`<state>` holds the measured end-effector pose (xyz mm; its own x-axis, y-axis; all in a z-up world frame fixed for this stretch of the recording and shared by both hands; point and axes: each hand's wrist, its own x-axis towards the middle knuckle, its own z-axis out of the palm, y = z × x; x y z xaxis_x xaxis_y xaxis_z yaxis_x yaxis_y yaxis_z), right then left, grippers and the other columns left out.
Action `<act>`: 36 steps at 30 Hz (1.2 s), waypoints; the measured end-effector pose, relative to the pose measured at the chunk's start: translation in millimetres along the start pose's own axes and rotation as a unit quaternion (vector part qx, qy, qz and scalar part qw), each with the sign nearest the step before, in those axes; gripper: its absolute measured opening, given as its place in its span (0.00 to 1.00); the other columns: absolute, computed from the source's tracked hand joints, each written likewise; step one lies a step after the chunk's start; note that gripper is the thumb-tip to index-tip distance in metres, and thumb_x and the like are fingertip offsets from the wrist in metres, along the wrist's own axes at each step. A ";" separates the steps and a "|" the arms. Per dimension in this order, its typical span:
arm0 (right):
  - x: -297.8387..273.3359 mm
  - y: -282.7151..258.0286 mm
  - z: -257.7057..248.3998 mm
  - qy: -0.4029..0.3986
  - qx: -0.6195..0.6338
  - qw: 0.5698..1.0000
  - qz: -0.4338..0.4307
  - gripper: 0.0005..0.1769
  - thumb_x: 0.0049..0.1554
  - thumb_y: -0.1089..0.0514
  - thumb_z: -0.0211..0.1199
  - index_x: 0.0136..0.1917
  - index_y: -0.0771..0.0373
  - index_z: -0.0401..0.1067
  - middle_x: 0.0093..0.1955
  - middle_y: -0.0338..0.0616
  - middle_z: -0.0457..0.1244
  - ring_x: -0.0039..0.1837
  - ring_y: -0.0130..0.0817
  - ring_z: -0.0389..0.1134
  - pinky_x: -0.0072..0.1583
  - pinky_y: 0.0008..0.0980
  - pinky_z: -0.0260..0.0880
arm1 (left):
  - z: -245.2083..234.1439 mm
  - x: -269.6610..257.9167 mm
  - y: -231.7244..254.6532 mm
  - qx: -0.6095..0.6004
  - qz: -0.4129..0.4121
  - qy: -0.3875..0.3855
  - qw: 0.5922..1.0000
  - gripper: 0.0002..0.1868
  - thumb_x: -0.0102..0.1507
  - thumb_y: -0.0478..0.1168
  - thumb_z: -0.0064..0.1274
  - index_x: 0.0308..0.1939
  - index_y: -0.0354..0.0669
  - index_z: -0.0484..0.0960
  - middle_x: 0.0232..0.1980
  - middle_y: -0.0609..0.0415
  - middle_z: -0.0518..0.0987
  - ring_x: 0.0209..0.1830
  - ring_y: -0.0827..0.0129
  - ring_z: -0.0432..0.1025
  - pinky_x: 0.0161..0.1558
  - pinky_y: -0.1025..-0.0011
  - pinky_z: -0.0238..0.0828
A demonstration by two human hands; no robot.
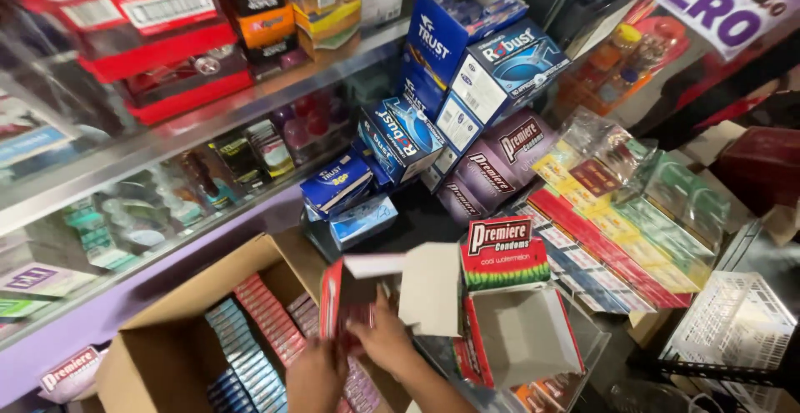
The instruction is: The person sits on the floor and organizes small boxes of condoms into a large cardboard box. They take stacks of red, blue, and purple boxes from a nearby counter and arrange them in neat rows inside the larger box.
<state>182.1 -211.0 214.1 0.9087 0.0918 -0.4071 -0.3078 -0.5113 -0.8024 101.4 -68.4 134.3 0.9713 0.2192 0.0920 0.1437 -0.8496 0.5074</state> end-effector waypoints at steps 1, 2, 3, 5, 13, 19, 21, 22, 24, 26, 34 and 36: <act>-12.9 -11.7 -4.9 -0.065 0.035 0.995 0.067 0.61 0.49 0.46 0.66 0.84 0.61 0.34 0.76 0.59 0.58 0.78 0.55 0.60 0.76 0.40 0.58 | 23.9 -30.7 -17.5 0.041 -0.025 0.003 0.999 0.13 0.57 0.49 0.56 0.40 0.46 0.84 0.36 0.41 0.80 0.23 0.44 0.77 0.27 0.49 0.76; -15.4 20.1 9.7 -0.064 0.035 0.995 0.064 0.61 0.49 0.46 0.66 0.84 0.61 0.34 0.76 0.59 0.58 0.78 0.55 0.60 0.76 0.40 0.58 | 40.5 -50.6 -25.2 0.040 -0.023 0.006 0.999 0.13 0.57 0.49 0.56 0.40 0.46 0.84 0.36 0.41 0.80 0.23 0.44 0.77 0.27 0.49 0.76; -20.1 52.9 24.9 -0.091 -0.078 0.991 0.051 0.62 0.52 0.45 0.69 0.84 0.63 0.32 0.79 0.66 0.45 0.81 0.61 0.47 0.78 0.46 0.50 | 56.5 -73.7 -33.0 0.023 -0.009 0.031 0.999 0.15 0.54 0.47 0.56 0.41 0.45 0.85 0.38 0.38 0.80 0.22 0.43 0.76 0.24 0.48 0.76; -32.3 101.6 50.5 -0.114 -0.192 0.974 0.035 0.63 0.55 0.43 0.72 0.83 0.65 0.30 0.82 0.71 0.32 0.84 0.66 0.33 0.80 0.51 0.42 | 101.7 -107.1 -62.0 0.005 0.007 0.060 0.998 0.18 0.51 0.44 0.56 0.43 0.44 0.86 0.40 0.35 0.81 0.20 0.42 0.76 0.21 0.47 0.75; -28.3 204.7 121.2 -0.112 -0.458 0.880 -0.057 0.69 0.43 0.58 0.75 0.83 0.69 0.33 0.82 0.81 0.29 0.81 0.82 0.25 0.78 0.67 0.31 | 188.7 -168.9 -90.3 -0.022 0.051 0.060 0.997 0.17 0.46 0.46 0.58 0.35 0.41 0.86 0.28 0.41 0.77 0.19 0.44 0.75 0.19 0.46 0.75; -55.4 124.8 65.7 -0.086 -0.342 0.935 -0.038 0.74 0.42 0.53 0.82 0.80 0.71 0.28 0.78 0.74 0.35 0.78 0.75 0.37 0.77 0.60 0.38 | 107.6 -135.2 -50.6 -0.033 0.025 -0.061 0.997 0.12 0.55 0.46 0.55 0.35 0.43 0.84 0.35 0.43 0.78 0.21 0.44 0.78 0.26 0.48 0.78; -54.5 132.0 59.6 -0.015 -0.273 0.960 -0.065 0.65 0.43 0.52 0.80 0.78 0.69 0.38 0.75 0.69 0.44 0.75 0.70 0.46 0.74 0.59 0.47 | 96.8 -127.7 -44.2 -0.025 0.049 -0.050 0.997 0.10 0.56 0.45 0.54 0.32 0.42 0.83 0.33 0.44 0.78 0.23 0.46 0.78 0.27 0.49 0.78; -53.7 135.8 56.3 0.054 -0.202 0.974 -0.090 0.56 0.44 0.52 0.79 0.75 0.66 0.49 0.71 0.64 0.53 0.71 0.65 0.54 0.71 0.57 0.56 | 91.8 -124.1 -40.7 -0.017 0.070 -0.037 0.997 0.10 0.57 0.44 0.54 0.29 0.41 0.82 0.31 0.45 0.78 0.24 0.47 0.78 0.28 0.50 0.78; -38.6 135.9 35.6 0.076 -0.118 0.989 -0.039 0.52 0.45 0.52 0.78 0.73 0.66 0.52 0.69 0.63 0.54 0.69 0.63 0.56 0.69 0.56 0.58 | 84.0 -125.1 -32.7 -0.017 0.071 -0.032 0.997 0.09 0.56 0.44 0.54 0.30 0.41 0.82 0.32 0.44 0.78 0.24 0.47 0.78 0.27 0.50 0.78; -26.4 155.4 36.5 0.114 0.054 0.990 0.065 0.44 0.46 0.51 0.75 0.69 0.65 0.57 0.64 0.60 0.57 0.64 0.59 0.59 0.65 0.54 0.60 | 83.7 -123.5 -26.3 -0.018 0.072 -0.026 0.997 0.09 0.55 0.43 0.54 0.31 0.41 0.82 0.32 0.43 0.78 0.24 0.46 0.78 0.27 0.49 0.78; -24.1 187.4 38.7 0.042 -0.257 0.953 0.155 0.36 0.45 0.43 0.71 0.62 0.66 0.75 0.65 0.60 0.67 0.68 0.54 0.69 0.68 0.43 0.69 | 4.4 -130.2 29.9 -0.013 0.054 -0.171 0.984 0.26 0.55 0.55 0.63 0.38 0.31 0.82 0.43 0.34 0.78 0.35 0.43 0.79 0.37 0.50 0.79; -43.1 173.8 42.1 -0.002 -0.369 0.921 0.126 0.45 0.44 0.45 0.74 0.70 0.67 0.65 0.72 0.66 0.58 0.73 0.61 0.61 0.69 0.45 0.66 | -6.6 -129.3 27.8 -0.038 -0.012 -0.190 0.981 0.25 0.51 0.51 0.65 0.39 0.32 0.83 0.44 0.35 0.79 0.37 0.42 0.78 0.41 0.50 0.78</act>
<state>77.5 -267.8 73.8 0.8332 -0.1055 -0.5428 -0.2309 -0.9583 -0.1682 -21.5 -117.2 142.2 0.9706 0.0320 -0.2386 0.1666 -0.8049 0.5696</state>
